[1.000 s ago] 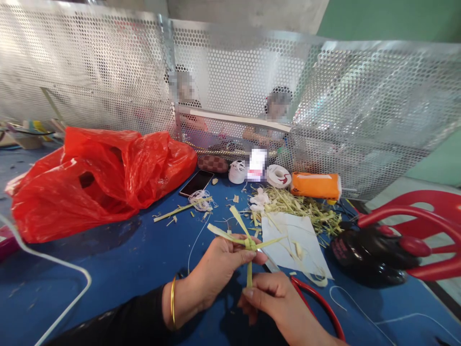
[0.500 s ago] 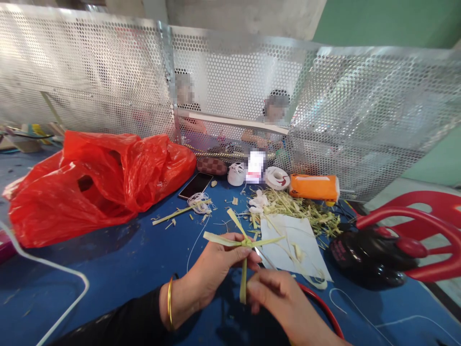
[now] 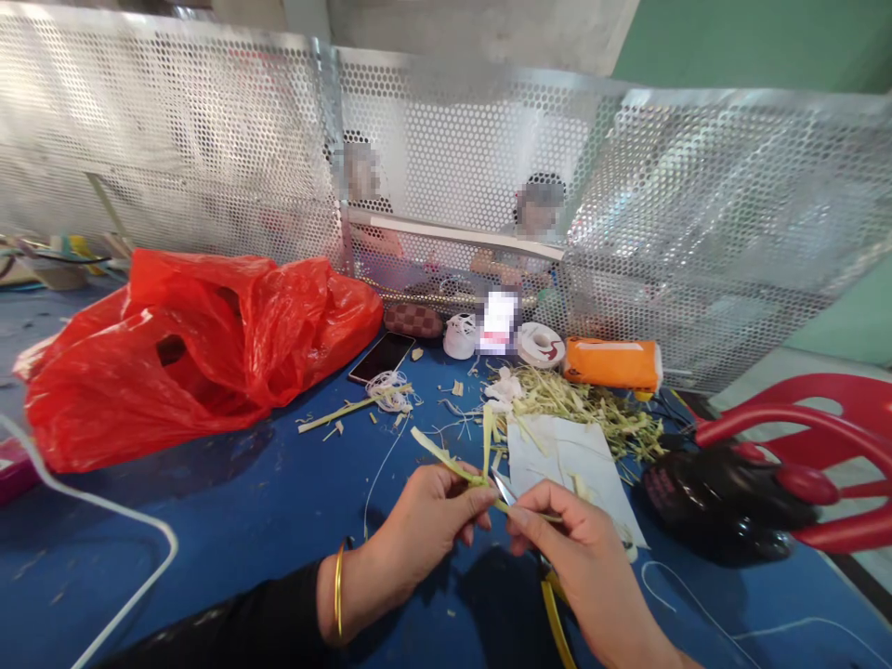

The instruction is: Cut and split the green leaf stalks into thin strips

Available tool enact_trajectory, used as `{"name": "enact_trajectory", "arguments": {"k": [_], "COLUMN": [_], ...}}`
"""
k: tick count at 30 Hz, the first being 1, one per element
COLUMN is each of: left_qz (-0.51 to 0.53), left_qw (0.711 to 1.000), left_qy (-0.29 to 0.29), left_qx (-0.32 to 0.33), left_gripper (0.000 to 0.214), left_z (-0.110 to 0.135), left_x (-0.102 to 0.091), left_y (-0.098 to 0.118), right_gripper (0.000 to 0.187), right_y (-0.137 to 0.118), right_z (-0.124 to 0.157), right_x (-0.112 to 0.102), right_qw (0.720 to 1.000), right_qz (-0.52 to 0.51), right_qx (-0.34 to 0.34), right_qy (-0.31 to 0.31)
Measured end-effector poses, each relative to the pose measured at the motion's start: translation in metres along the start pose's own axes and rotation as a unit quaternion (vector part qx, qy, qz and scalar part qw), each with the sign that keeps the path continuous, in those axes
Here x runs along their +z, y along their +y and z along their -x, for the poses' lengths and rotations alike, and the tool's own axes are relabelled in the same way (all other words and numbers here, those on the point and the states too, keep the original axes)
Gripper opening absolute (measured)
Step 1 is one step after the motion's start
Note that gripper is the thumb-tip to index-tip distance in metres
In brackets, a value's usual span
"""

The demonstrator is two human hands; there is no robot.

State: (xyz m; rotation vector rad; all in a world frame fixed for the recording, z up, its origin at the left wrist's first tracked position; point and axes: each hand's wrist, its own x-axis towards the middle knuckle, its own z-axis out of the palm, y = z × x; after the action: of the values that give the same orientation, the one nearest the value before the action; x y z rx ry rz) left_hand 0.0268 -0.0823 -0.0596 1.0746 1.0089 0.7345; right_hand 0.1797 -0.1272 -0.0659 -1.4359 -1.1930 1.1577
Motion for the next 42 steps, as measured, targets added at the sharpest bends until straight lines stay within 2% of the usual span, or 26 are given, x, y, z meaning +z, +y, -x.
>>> {"name": "enact_trajectory", "arguments": {"k": [4,7,9,11,15,18,21,24,27,28,30,32,33,34,37,39,42], "left_qz": [0.001,-0.002,-0.005,-0.008,-0.028,-0.064,-0.093,-0.104,-0.124,-0.135,-0.163,-0.186,-0.198,-0.211,-0.254,-0.274,-0.293], "left_qw": [1.0,1.0,0.999,0.996,0.986,0.988,0.989,0.985,0.983,0.983,0.98,0.974,0.971,0.968,0.957,0.95,0.943], "left_qy": [0.006,-0.004,-0.032,-0.075,-0.151,-0.138,-0.112,-0.132,-0.126,-0.12,-0.116,-0.125,-0.13,-0.135,-0.143,-0.147,-0.157], "left_qx": [0.024,0.006,-0.019,-0.043,-0.062,-0.039,-0.033,-0.043,-0.038,-0.032,-0.024,-0.02,-0.015,-0.01,0.007,0.004,-0.001], "left_gripper": [0.029,0.025,0.024,0.025,0.034,0.038,0.034,0.029,0.029,0.029,0.03,0.031,0.033,0.035,0.04,0.039,0.037], "left_z": [-0.002,-0.003,-0.003,-0.001,0.003,0.002,0.0,-0.001,0.0,0.0,0.001,0.002,0.002,0.003,0.005,0.007,0.009], "left_x": [-0.002,-0.006,-0.008,-0.009,-0.006,-0.004,-0.004,-0.005,-0.005,-0.004,-0.003,-0.002,-0.002,-0.001,-0.001,0.0,0.0], "left_y": [0.001,0.001,0.001,0.002,0.0,-0.005,-0.011,-0.015,-0.017,-0.017,-0.02,-0.023,-0.024,-0.025,-0.023,-0.021,-0.016], "right_gripper": [0.028,0.031,0.031,0.029,0.027,0.026,0.025,0.025,0.02,0.02,0.027,0.021,0.012,0.006,0.015,0.018,0.018], "right_y": [-0.001,-0.005,-0.009,-0.01,-0.006,-0.001,0.004,0.008,0.01,0.009,0.007,0.004,0.003,0.002,-0.001,-0.002,-0.001], "right_z": [0.004,0.002,-0.001,-0.004,-0.009,-0.008,-0.008,-0.012,-0.017,-0.018,-0.019,-0.016,-0.015,-0.013,-0.009,-0.007,-0.006], "right_x": [-0.003,-0.005,-0.007,-0.007,-0.005,-0.002,-0.001,-0.003,-0.01,-0.013,-0.018,-0.019,-0.018,-0.017,-0.01,-0.007,-0.006], "right_qw": [0.999,0.998,0.999,0.999,0.99,0.991,0.995,0.999,0.996,0.987,0.951,0.921,0.917,0.921,0.95,0.962,0.963], "right_qz": [0.035,0.047,0.023,-0.04,-0.123,-0.116,-0.091,-0.046,0.061,0.108,0.199,0.262,0.275,0.277,0.236,0.209,0.2], "right_qx": [-0.017,-0.028,-0.031,-0.001,0.057,0.043,0.025,0.011,-0.061,-0.11,-0.215,-0.278,-0.284,-0.275,-0.2,-0.164,-0.173], "right_qy": [-0.011,-0.031,-0.012,0.005,-0.04,-0.043,-0.015,-0.002,0.027,0.054,0.098,0.075,0.046,0.015,-0.048,-0.061,-0.055]}}
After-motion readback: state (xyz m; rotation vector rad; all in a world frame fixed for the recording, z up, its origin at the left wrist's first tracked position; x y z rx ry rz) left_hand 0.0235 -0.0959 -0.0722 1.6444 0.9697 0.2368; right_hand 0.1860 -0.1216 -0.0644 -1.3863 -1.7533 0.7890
